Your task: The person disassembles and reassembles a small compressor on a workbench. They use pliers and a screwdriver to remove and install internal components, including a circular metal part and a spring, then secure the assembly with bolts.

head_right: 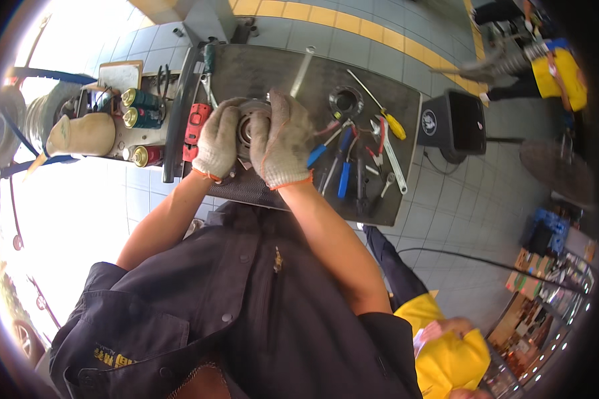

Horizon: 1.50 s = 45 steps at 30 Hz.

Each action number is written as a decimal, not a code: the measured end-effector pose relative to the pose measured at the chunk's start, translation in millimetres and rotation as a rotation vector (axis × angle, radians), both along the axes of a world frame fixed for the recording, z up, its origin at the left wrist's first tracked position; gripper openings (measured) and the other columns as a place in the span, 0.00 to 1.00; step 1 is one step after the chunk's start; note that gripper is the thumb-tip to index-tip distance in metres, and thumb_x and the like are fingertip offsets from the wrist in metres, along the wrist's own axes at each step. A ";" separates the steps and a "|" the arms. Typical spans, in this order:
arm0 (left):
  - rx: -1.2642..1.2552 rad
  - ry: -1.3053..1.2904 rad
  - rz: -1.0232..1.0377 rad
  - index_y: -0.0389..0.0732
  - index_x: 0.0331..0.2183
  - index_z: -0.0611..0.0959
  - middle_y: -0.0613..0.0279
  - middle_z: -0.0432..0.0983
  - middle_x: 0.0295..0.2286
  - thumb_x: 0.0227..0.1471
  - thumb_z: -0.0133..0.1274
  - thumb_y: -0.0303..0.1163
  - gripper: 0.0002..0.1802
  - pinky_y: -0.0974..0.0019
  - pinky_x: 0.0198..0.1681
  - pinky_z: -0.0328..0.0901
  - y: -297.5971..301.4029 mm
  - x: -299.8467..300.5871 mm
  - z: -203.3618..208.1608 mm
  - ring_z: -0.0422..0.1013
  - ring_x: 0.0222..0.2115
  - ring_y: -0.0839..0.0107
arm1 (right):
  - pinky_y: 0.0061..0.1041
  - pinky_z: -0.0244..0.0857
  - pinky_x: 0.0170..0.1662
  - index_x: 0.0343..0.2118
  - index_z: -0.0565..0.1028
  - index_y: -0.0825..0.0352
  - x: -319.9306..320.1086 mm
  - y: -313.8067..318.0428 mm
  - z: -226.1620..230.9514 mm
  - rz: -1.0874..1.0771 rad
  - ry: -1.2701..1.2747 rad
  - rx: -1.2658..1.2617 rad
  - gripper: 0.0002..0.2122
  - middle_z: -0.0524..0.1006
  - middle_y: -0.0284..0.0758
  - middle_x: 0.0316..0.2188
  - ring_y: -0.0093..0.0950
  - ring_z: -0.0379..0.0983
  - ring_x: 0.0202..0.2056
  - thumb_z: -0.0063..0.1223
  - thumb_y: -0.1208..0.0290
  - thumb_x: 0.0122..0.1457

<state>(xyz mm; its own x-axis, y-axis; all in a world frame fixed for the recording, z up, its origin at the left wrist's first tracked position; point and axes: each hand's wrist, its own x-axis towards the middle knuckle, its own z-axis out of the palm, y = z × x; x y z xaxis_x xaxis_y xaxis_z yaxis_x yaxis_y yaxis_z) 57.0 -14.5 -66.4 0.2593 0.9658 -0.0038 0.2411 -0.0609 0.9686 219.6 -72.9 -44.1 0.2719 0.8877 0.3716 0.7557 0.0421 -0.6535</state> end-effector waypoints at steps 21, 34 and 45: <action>-0.034 0.292 -0.026 0.35 0.56 0.89 0.45 0.89 0.42 0.74 0.56 0.34 0.18 0.55 0.50 0.78 -76.8 -140.3 -4.1 0.87 0.43 0.52 | 0.48 0.79 0.59 0.48 0.89 0.74 88.6 -54.4 -90.7 -0.440 0.208 -1.032 0.27 0.88 0.60 0.47 0.57 0.87 0.54 0.67 0.47 0.66; 0.012 0.304 -0.037 0.34 0.53 0.90 0.48 0.90 0.40 0.67 0.62 0.25 0.15 0.58 0.47 0.80 -106.3 -155.1 4.2 0.88 0.41 0.58 | 0.26 0.70 0.35 0.69 0.78 0.65 58.8 -161.0 36.0 -0.486 0.779 -0.689 0.23 0.84 0.41 0.44 0.27 0.79 0.33 0.53 0.66 0.75; 0.490 0.127 -0.256 0.35 0.51 0.91 0.60 0.82 0.28 0.47 0.71 0.24 0.25 0.54 0.28 0.71 -44.5 -60.4 38.6 0.79 0.25 0.59 | 0.23 0.65 0.27 0.64 0.73 0.70 89.1 -152.0 159.4 0.126 0.577 -0.106 0.28 0.79 0.40 0.32 0.24 0.74 0.25 0.64 0.57 0.68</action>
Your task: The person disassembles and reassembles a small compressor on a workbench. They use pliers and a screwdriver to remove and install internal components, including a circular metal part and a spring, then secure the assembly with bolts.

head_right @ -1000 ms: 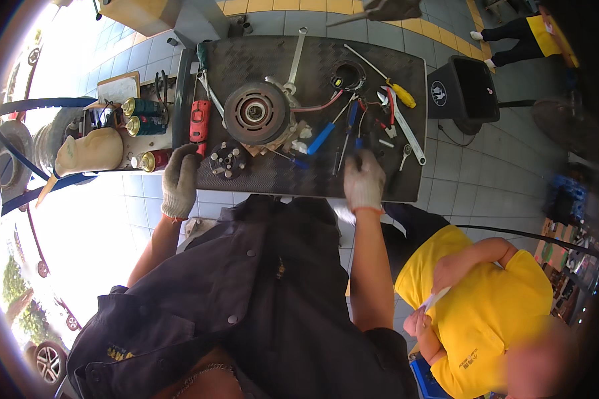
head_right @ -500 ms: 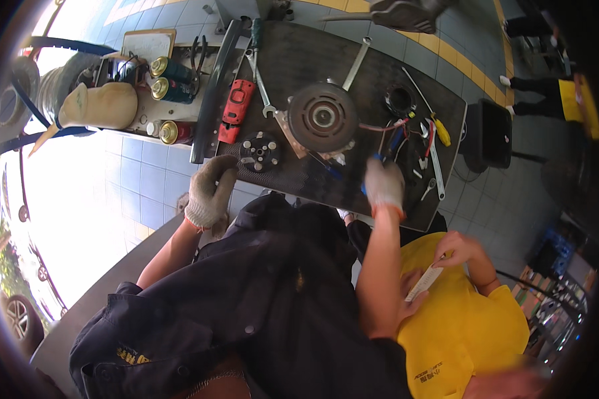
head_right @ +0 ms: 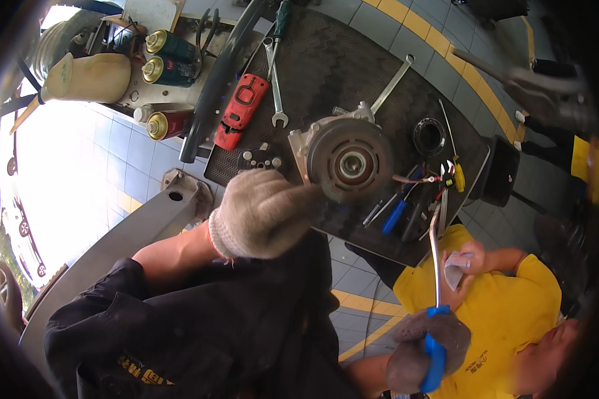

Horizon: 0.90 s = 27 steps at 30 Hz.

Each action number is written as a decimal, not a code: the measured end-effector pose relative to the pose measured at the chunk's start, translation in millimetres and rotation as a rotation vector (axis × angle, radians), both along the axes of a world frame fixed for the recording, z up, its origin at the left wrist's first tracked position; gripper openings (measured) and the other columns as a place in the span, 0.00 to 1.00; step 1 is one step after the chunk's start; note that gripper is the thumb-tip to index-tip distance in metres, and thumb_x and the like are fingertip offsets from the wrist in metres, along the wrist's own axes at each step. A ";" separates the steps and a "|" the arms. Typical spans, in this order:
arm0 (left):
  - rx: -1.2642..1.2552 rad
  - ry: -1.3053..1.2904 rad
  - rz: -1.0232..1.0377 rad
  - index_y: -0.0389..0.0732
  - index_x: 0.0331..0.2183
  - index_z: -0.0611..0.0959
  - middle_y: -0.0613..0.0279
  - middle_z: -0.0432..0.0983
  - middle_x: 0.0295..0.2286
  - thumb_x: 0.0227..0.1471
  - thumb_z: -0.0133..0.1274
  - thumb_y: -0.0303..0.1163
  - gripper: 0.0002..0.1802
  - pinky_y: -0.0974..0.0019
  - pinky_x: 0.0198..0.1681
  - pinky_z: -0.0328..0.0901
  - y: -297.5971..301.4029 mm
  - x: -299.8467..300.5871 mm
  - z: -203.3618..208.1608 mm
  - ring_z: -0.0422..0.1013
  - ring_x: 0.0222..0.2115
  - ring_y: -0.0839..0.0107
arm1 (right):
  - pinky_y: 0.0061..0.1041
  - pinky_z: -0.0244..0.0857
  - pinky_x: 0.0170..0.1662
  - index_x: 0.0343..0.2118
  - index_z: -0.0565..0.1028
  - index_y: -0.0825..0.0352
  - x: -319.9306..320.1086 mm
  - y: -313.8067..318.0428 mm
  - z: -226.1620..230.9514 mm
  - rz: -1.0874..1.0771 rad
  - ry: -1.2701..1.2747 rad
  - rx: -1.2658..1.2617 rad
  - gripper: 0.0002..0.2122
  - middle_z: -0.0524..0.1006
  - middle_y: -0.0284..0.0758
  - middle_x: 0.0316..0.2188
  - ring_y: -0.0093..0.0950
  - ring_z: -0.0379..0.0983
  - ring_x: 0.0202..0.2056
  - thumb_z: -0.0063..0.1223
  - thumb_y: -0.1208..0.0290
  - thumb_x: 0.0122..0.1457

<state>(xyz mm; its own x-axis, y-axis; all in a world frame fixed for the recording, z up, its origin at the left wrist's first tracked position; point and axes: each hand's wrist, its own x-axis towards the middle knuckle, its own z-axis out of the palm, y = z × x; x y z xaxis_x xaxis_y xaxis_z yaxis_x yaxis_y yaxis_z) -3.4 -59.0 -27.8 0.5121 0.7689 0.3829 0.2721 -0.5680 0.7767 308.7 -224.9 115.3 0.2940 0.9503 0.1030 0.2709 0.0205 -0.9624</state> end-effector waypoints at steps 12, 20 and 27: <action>-0.131 0.007 -0.033 0.41 0.46 0.93 0.69 0.76 0.24 0.45 0.75 0.30 0.23 0.56 0.24 0.65 -11.0 -4.4 -26.6 0.73 0.22 0.64 | 0.26 0.71 0.28 0.45 0.78 0.76 21.2 45.5 -74.3 -0.295 -0.459 -0.124 0.28 0.79 0.42 0.29 0.30 0.75 0.26 0.49 0.47 0.75; -0.183 0.001 -0.019 0.41 0.46 0.92 0.69 0.74 0.23 0.46 0.76 0.30 0.22 0.55 0.24 0.66 -7.6 -2.0 -32.0 0.74 0.22 0.63 | 0.30 0.74 0.29 0.53 0.78 0.77 69.1 31.5 -92.6 0.046 -0.010 -0.083 0.31 0.83 0.47 0.36 0.38 0.82 0.32 0.54 0.42 0.77; -0.178 -0.037 -0.012 0.39 0.46 0.91 0.68 0.75 0.23 0.48 0.76 0.30 0.21 0.54 0.25 0.66 -17.3 -1.4 -42.3 0.74 0.22 0.62 | 0.41 0.73 0.39 0.47 0.78 0.70 90.2 31.8 -109.0 -0.585 0.169 0.135 0.27 0.80 0.48 0.39 0.40 0.77 0.38 0.67 0.44 0.70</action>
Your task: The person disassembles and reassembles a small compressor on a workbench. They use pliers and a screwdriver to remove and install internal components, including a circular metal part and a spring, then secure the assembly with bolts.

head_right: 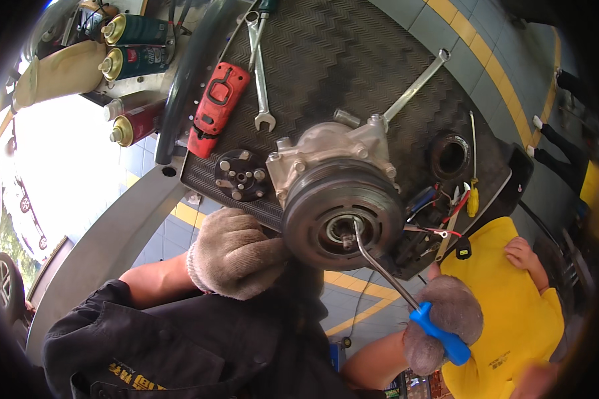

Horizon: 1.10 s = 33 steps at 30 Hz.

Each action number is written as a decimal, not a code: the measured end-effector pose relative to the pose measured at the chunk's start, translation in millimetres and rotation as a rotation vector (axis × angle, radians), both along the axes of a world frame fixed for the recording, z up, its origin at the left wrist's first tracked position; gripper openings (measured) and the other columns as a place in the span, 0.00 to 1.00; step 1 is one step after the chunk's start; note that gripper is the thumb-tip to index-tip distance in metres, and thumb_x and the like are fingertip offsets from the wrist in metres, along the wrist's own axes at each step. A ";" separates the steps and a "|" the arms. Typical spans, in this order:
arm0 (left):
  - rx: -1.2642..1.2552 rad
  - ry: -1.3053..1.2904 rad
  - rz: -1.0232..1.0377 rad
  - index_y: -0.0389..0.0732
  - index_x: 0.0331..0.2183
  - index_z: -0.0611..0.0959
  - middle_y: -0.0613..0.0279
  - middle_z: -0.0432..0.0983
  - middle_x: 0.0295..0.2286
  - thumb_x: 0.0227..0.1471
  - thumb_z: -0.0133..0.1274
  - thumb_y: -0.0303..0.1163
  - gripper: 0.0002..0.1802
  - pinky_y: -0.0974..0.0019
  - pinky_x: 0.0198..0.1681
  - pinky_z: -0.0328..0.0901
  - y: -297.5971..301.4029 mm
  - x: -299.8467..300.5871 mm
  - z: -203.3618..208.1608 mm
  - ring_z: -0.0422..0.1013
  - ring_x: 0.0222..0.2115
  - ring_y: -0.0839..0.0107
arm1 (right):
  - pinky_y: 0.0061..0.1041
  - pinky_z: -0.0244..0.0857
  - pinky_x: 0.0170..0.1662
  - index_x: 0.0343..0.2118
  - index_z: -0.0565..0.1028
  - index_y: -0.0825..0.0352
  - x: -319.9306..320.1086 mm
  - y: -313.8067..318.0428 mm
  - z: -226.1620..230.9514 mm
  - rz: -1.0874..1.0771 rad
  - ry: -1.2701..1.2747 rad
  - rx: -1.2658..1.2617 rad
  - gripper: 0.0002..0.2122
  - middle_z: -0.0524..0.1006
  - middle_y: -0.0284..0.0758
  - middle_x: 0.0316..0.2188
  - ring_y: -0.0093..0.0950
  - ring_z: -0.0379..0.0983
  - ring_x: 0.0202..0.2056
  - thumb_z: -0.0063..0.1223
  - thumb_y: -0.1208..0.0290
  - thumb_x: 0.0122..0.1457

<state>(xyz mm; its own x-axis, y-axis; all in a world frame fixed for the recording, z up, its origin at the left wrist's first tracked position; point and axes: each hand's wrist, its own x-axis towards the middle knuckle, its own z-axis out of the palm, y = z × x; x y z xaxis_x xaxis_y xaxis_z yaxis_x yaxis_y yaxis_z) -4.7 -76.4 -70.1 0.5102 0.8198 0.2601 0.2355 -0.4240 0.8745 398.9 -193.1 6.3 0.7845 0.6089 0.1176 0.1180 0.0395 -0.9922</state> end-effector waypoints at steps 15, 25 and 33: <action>0.016 0.815 0.288 0.36 0.64 0.78 0.44 0.80 0.58 0.39 0.78 0.33 0.49 0.44 0.61 0.73 -3.9 -27.1 -51.9 0.77 0.61 0.44 | 0.40 0.64 0.36 0.38 0.69 0.69 -47.6 23.7 11.2 0.322 0.192 0.021 0.24 0.73 0.46 0.32 0.40 0.71 0.33 0.72 0.58 0.52; -0.346 0.556 0.275 0.33 0.66 0.79 0.44 0.85 0.54 0.40 0.78 0.36 0.52 0.48 0.63 0.76 12.3 -48.0 -10.7 0.82 0.56 0.48 | 0.34 0.67 0.43 0.47 0.74 0.66 -49.8 8.5 18.1 0.180 0.433 0.229 0.22 0.74 0.35 0.37 0.32 0.72 0.36 0.74 0.57 0.61; -1.589 -1.207 0.312 0.25 0.71 0.73 0.28 0.80 0.61 0.66 0.49 0.59 0.50 0.33 0.59 0.79 -0.7 -82.3 20.4 0.83 0.55 0.36 | 0.33 0.67 0.42 0.58 0.76 0.76 -31.5 -19.2 14.9 0.384 0.416 0.130 0.31 0.79 0.46 0.43 0.34 0.74 0.39 0.70 0.52 0.64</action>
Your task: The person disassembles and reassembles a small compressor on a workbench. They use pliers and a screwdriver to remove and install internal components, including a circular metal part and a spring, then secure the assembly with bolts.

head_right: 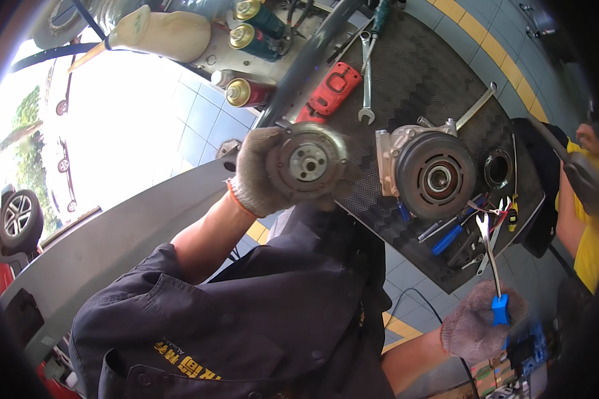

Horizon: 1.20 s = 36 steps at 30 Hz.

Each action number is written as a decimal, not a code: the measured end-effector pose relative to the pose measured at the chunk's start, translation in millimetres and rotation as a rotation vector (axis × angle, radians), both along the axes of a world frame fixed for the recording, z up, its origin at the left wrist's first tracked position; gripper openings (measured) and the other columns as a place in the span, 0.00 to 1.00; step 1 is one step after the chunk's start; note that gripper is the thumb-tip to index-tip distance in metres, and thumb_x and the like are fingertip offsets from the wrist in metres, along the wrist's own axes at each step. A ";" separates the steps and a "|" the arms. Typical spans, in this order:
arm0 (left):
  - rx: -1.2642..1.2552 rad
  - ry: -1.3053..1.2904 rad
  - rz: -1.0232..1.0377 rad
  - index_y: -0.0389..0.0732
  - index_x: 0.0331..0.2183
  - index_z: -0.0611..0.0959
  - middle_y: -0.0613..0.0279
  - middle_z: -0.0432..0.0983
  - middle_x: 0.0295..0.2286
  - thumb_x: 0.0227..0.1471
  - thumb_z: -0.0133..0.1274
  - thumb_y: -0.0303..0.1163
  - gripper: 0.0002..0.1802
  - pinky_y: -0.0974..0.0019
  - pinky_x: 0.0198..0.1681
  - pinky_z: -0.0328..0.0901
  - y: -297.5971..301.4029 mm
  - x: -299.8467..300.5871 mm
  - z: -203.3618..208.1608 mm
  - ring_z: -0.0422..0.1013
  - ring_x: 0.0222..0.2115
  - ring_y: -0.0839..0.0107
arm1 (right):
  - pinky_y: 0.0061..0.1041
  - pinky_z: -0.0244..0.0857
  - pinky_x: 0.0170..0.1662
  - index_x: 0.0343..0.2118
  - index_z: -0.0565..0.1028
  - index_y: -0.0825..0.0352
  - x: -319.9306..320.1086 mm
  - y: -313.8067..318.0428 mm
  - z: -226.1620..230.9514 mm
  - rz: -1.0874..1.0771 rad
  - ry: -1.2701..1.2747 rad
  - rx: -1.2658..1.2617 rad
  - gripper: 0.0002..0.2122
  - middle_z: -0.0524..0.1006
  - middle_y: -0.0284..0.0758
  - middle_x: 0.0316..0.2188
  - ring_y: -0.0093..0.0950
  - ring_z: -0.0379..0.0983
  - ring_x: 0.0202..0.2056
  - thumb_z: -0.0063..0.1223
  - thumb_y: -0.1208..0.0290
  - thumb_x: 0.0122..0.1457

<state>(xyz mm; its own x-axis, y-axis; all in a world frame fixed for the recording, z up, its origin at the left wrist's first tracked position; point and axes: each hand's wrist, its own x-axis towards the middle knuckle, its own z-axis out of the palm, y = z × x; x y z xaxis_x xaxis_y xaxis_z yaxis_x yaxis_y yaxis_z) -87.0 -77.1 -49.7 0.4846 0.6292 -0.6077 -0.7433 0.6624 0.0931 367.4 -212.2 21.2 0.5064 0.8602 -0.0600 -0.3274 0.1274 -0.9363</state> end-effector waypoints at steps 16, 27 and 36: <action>0.606 0.295 -0.338 0.28 0.70 0.76 0.32 0.83 0.58 0.67 0.52 0.64 0.50 0.41 0.52 0.82 -2.7 26.9 42.4 0.84 0.54 0.39 | 0.30 0.66 0.39 0.60 0.76 0.81 -22.1 13.1 28.1 -0.252 -0.008 -0.076 0.28 0.80 0.45 0.40 0.31 0.74 0.37 0.65 0.60 0.68; 0.211 -0.071 -0.176 0.29 0.65 0.81 0.33 0.86 0.55 0.69 0.47 0.61 0.45 0.45 0.45 0.83 3.9 42.9 44.8 0.86 0.50 0.42 | 0.25 0.62 0.32 0.54 0.81 0.76 -36.1 -0.8 11.9 -0.037 -0.133 0.063 0.29 0.83 0.47 0.34 0.26 0.73 0.29 0.63 0.47 0.71; 0.301 0.018 -0.233 0.24 0.71 0.74 0.33 0.84 0.58 0.67 0.52 0.69 0.56 0.38 0.47 0.83 9.9 57.4 51.7 0.86 0.51 0.39 | 0.27 0.63 0.31 0.52 0.80 0.77 -40.2 -23.1 -5.2 -0.063 -0.030 0.107 0.27 0.82 0.45 0.33 0.27 0.71 0.27 0.65 0.50 0.70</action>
<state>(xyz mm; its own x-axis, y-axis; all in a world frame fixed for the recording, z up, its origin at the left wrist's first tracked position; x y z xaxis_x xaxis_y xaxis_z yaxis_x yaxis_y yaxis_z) -29.6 -67.1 2.0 0.6262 0.6555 -0.4220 -0.5728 0.7541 0.3214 327.2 -235.3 16.0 0.5595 0.8275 0.0466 -0.2879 0.2467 -0.9254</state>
